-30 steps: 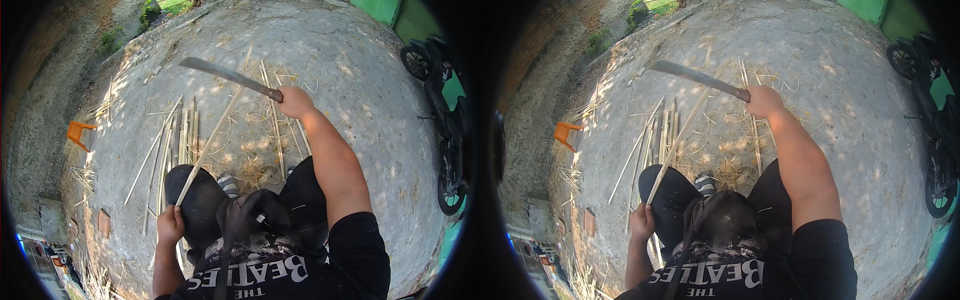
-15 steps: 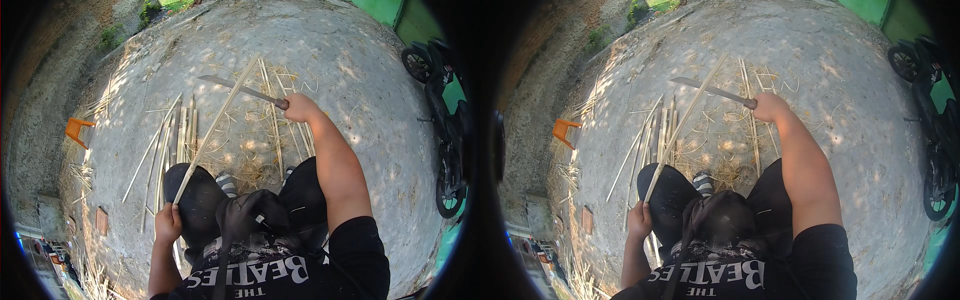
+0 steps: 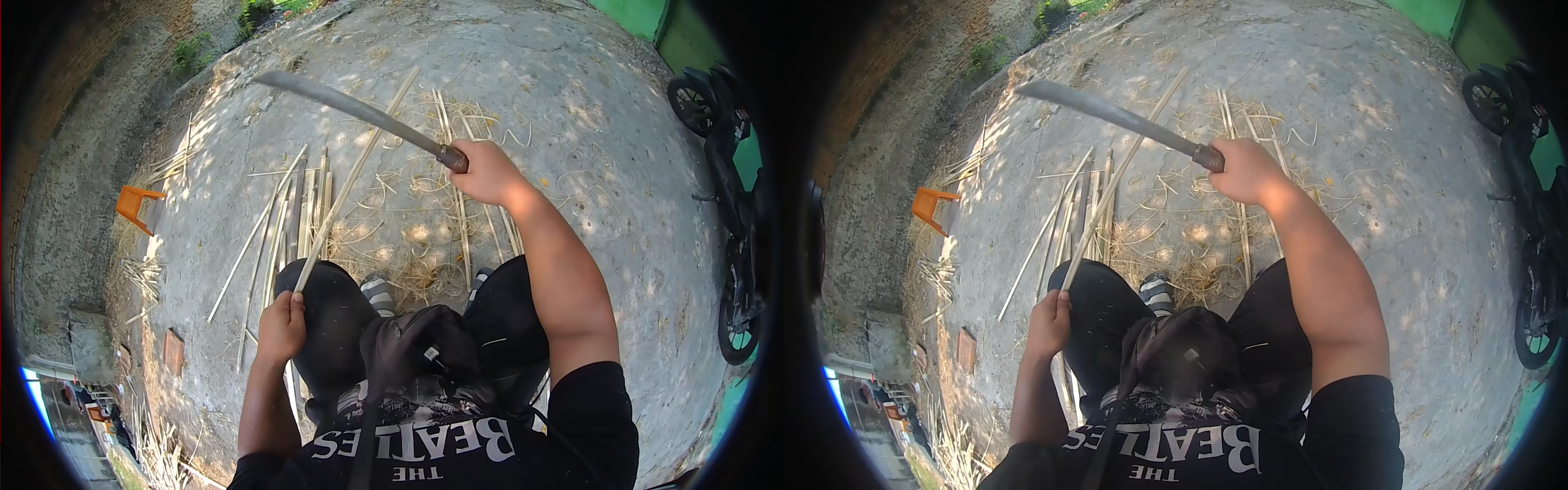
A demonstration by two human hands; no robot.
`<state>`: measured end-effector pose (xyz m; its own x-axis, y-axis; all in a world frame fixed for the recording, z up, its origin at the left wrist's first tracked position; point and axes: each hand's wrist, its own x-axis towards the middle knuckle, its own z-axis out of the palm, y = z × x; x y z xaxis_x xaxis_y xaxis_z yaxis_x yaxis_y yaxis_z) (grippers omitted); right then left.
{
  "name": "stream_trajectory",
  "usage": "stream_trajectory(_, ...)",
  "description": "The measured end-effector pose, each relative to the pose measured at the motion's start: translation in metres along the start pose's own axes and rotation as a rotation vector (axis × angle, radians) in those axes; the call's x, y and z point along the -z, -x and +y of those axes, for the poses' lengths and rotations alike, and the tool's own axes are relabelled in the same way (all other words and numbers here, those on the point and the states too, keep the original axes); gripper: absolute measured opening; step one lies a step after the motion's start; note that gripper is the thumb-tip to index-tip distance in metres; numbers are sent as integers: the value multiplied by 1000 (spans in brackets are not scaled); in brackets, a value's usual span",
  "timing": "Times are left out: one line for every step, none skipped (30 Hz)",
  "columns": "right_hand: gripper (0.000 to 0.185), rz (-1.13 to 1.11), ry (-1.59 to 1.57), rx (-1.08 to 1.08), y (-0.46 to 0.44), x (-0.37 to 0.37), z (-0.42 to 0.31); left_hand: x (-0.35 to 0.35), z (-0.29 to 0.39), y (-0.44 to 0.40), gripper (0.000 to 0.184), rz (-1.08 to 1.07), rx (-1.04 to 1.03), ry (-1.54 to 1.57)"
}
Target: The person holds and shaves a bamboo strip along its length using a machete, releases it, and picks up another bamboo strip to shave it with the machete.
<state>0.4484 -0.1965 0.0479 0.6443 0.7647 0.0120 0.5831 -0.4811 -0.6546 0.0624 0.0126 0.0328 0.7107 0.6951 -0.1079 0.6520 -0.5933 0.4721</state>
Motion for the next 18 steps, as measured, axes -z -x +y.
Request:
stream_trajectory(19,-29,93,86,2,-6,-5,-1,-3,0,38,-1,-3,-26)
stream_trajectory(17,-60,185,170,4,-13,-10,-4,-3,1,37,26,-5,-39)
stream_trajectory(15,-91,276,256,5,-20,-15,-8,-2,5,37,54,-6,-52)
stream_trajectory(15,-124,332,280,5,-29,-21,-10,-1,8,37,82,-5,-65)
stream_trajectory(15,-157,389,305,5,-37,-27,-10,1,10,37,87,-6,-113)
stream_trajectory(16,-191,451,334,4,-42,-32,-12,3,13,37,95,-5,-158)
stream_trajectory(16,-241,430,291,1,-41,-34,-12,4,16,36,103,-4,-199)
stream_trajectory(17,-244,371,256,-6,-43,-28,-13,3,18,36,125,-14,-174)
stream_trajectory(17,-244,313,221,-15,-47,-15,-14,1,20,36,148,-26,-148)
stream_trajectory(18,-239,257,186,-23,-48,-5,-15,0,19,36,175,-43,-123)
stream_trajectory(18,-201,204,109,-29,-49,5,-15,-1,17,36,180,-45,-125)
stream_trajectory(18,-167,148,32,-31,-47,6,-16,-2,17,36,183,-44,-129)
stream_trajectory(19,-135,90,-48,-32,-48,8,-15,-3,17,35,182,-43,-134)
stream_trajectory(18,-162,74,-84,-31,-50,10,-14,-3,17,35,172,-39,-147)
stream_trajectory(18,-186,58,-125,-24,-44,2,-14,-2,16,35,159,-39,-159)
stream_trajectory(18,-209,46,-167,-19,-41,-3,-14,0,13,35,147,-41,-168)
stream_trajectory(18,-241,119,-103,-16,-43,-6,-13,4,11,35,136,-40,-183)
stream_trajectory(18,-278,192,-39,-13,-48,-8,-12,7,11,35,123,-37,-200)
